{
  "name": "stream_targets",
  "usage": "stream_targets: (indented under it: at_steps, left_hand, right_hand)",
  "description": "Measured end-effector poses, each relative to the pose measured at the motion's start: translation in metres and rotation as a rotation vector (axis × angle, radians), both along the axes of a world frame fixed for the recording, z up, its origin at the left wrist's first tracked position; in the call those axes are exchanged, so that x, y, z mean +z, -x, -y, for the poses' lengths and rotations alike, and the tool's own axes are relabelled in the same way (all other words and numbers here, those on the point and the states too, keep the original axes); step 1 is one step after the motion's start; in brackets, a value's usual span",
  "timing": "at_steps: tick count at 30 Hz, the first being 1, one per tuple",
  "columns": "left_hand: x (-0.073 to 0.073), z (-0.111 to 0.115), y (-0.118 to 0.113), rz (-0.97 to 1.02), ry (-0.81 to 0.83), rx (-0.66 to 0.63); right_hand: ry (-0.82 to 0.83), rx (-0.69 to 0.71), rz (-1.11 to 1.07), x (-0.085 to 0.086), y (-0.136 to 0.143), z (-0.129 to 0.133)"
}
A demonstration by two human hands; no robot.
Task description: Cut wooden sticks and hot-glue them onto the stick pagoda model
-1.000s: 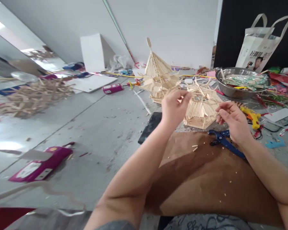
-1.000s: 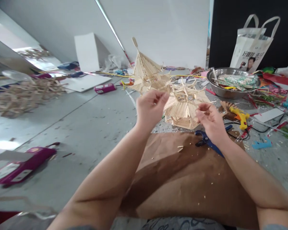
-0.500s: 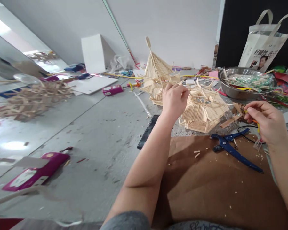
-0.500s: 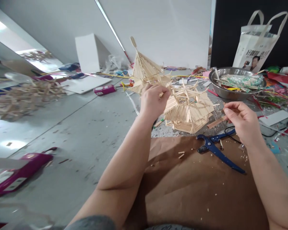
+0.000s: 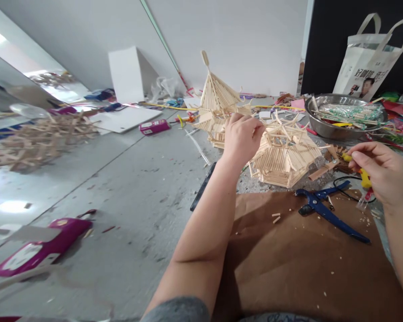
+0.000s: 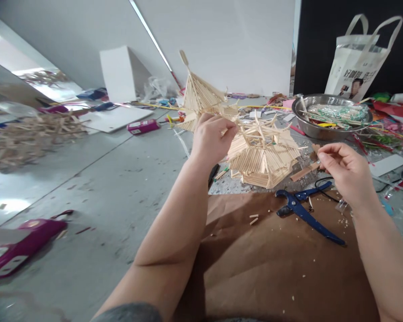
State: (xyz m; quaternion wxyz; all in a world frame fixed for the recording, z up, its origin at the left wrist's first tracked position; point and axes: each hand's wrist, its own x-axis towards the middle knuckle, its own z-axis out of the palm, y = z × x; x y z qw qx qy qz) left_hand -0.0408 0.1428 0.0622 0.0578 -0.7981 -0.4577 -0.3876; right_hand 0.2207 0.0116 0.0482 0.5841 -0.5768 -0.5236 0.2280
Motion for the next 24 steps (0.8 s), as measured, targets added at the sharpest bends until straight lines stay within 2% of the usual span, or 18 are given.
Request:
stream_targets:
  at_steps: [4,7,9,12,14,17,19,21,24]
  left_hand:
    - [0.002,0.0,0.0,0.014,-0.004,-0.007]
    - [0.001,0.001,0.0,0.034,-0.006,-0.009]
    - [0.0,0.001,0.001,0.037,-0.003,-0.011]
    - [-0.001,0.001,0.001,0.052,0.002,-0.022]
    - [-0.002,0.001,0.001,0.077,0.001,-0.025]
    - [-0.002,0.002,0.0,0.11,0.004,-0.02]
    - [-0.001,0.002,0.0,0.112,0.003,-0.019]
    - [-0.001,0.003,0.0,0.099,-0.006,-0.019]
    - [-0.003,0.002,0.0,0.091,-0.014,0.005]
  right_hand:
    - [-0.015,-0.058,0.081,0.006,-0.008,0.003]
    - [0.032,-0.119,0.184,0.012,-0.021,0.006]
    - [0.123,-0.2,0.34,0.014,-0.034,0.007]
    - [0.34,-0.359,0.706,0.015,-0.058,0.004]
    - [0.514,-0.393,0.908,0.012,-0.074,0.0]
    - [0.745,-0.315,1.035,0.002,-0.093,-0.009]
    - [0.832,-0.261,0.995,-0.011,-0.105,-0.016]
    - [0.802,-0.294,0.867,-0.027,-0.116,-0.022]
    - [0.572,-0.298,0.719,-0.053,-0.127,-0.03]
